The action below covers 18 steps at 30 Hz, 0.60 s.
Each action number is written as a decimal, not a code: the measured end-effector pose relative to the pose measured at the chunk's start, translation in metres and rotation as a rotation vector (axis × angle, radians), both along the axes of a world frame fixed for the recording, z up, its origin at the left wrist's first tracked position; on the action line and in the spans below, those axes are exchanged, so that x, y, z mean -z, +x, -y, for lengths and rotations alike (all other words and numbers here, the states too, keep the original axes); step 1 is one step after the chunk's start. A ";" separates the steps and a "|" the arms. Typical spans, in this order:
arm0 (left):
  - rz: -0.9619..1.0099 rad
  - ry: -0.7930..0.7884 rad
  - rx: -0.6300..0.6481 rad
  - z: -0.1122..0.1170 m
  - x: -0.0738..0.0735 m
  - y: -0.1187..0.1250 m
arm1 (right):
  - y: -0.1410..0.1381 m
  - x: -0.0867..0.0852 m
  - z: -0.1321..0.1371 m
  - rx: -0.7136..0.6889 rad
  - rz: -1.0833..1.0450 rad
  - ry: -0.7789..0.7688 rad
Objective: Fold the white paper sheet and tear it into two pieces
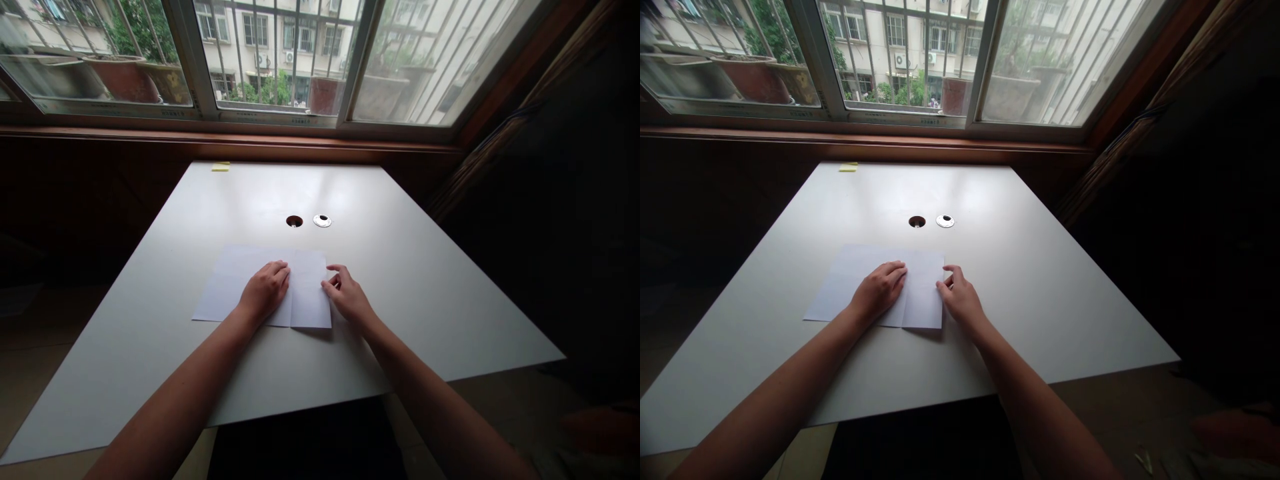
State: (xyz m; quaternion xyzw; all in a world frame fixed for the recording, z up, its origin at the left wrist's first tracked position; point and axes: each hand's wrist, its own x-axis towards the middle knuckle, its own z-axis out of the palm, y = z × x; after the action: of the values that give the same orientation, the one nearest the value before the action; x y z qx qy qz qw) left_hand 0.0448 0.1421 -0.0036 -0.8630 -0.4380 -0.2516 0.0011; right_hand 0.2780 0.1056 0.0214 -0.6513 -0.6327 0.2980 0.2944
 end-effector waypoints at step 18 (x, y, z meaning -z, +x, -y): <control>-0.269 -0.153 -0.133 0.022 -0.002 0.003 | -0.001 0.003 -0.004 0.006 0.097 0.059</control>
State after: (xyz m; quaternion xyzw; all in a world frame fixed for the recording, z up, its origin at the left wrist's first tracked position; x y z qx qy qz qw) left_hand 0.0479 0.1197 -0.0020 -0.8555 -0.5080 -0.0992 0.0107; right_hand 0.2767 0.1094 0.0189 -0.6579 -0.6527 0.2464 0.2836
